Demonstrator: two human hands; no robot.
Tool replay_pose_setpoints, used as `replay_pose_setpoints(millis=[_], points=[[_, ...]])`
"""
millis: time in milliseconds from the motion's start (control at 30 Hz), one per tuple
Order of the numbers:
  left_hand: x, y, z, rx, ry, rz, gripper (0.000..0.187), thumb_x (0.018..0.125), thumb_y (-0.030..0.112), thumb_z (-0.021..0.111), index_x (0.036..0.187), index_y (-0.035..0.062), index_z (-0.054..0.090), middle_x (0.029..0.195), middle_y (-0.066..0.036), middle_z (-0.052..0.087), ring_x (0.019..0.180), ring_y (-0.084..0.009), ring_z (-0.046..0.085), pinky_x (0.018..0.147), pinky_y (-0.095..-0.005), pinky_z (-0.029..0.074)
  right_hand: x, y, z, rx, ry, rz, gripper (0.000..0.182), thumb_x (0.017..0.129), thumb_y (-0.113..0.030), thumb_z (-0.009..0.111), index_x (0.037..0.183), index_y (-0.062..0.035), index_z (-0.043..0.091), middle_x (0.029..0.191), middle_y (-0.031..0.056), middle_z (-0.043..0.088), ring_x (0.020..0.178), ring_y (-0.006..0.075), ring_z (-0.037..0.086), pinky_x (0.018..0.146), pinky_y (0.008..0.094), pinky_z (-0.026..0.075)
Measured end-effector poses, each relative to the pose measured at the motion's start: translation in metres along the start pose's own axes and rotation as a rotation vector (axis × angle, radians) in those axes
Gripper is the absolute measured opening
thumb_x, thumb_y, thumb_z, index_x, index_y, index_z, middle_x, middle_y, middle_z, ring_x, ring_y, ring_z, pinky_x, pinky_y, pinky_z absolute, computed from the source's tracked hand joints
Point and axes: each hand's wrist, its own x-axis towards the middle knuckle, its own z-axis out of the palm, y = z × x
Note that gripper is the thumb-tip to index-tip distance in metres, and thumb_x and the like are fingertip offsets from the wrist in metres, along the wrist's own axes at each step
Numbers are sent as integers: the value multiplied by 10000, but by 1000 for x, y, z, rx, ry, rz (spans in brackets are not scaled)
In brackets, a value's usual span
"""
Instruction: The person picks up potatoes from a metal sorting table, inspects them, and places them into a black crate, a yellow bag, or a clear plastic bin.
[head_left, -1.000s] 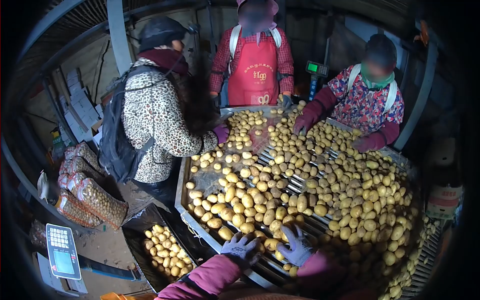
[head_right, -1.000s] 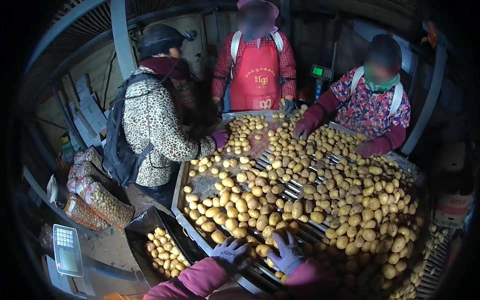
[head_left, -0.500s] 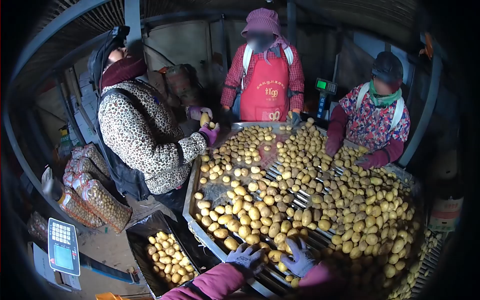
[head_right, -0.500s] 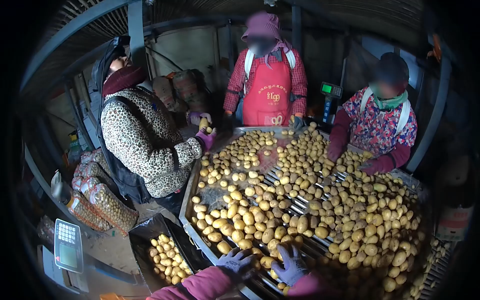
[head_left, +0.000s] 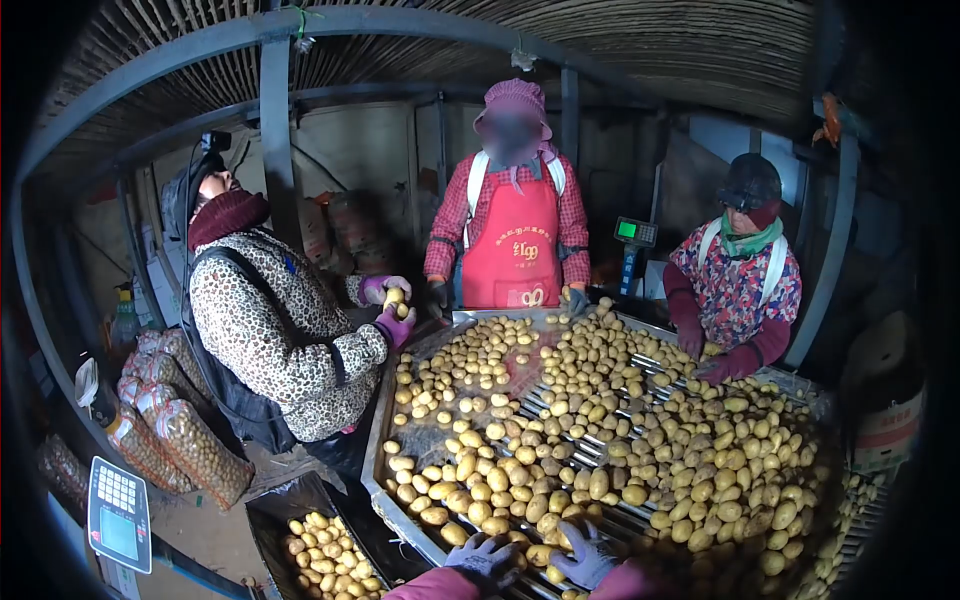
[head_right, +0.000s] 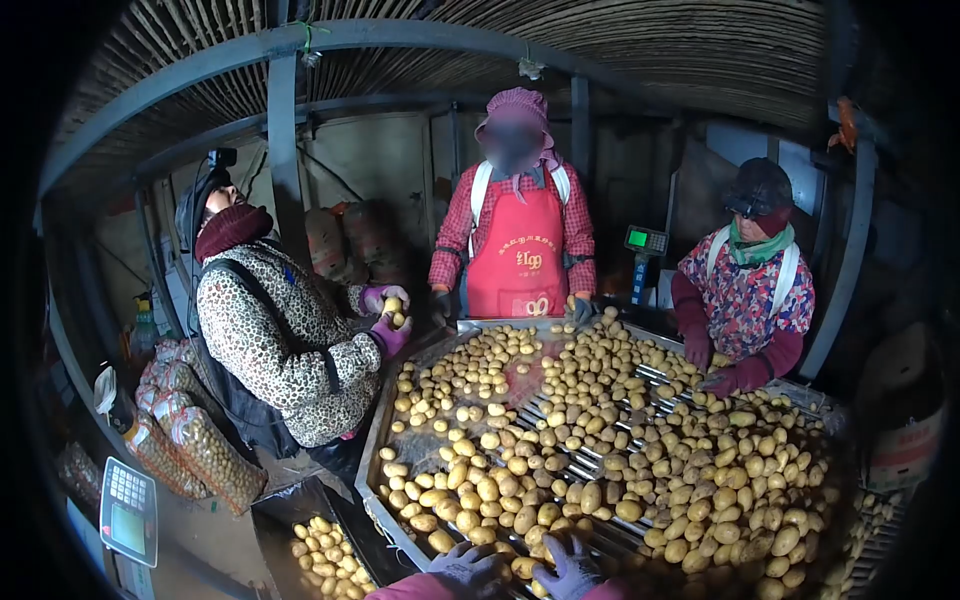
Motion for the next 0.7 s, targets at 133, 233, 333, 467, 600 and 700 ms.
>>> replay_pose_setpoints(millis=[133,233,333,467,600,700], points=[[-1,0,2,22,12,4,579,833,435,537,1360,230,414,1346,-113,429,1231,-360,366,1026,-471,324,-2,-10,-12,8,-13,-52,713,802,-456,630,1389,-172,341,1331,338,349,1125,509,474,907,517,455],[-8,-3,-21,417,294,565,366,836,376,547,1109,134,568,1270,-121,465,1113,-262,516,834,-415,496,4,12,8,-48,51,-106,724,805,-458,626,1396,-165,326,1333,348,339,1142,506,462,928,512,443],[-2,-1,0,30,13,26,588,831,443,536,1363,226,410,1344,-114,433,1232,-363,364,1035,-469,313,6,18,14,-22,51,-113,728,807,-469,619,1399,-171,318,1352,334,325,1150,505,455,932,514,438],[6,-14,12,101,-124,61,496,827,425,535,1301,284,489,1413,-109,351,1280,-360,298,1055,-508,258,-1,-9,-2,19,-37,57,742,805,-494,611,1411,-192,307,1390,283,316,1223,477,400,975,513,402],[8,-18,15,81,-111,81,423,863,394,499,1275,297,513,1427,-112,325,1289,-359,278,1052,-514,256,-24,-42,-30,-86,170,-178,526,847,-291,609,1335,-186,442,1222,217,475,978,326,570,829,437,466],[13,-27,28,131,-36,109,450,882,393,483,1310,254,484,1399,-118,362,1266,-359,312,1041,-486,288,4,19,14,-205,215,-261,521,857,-348,579,1336,-211,429,1270,209,447,1048,402,527,875,459,454]])
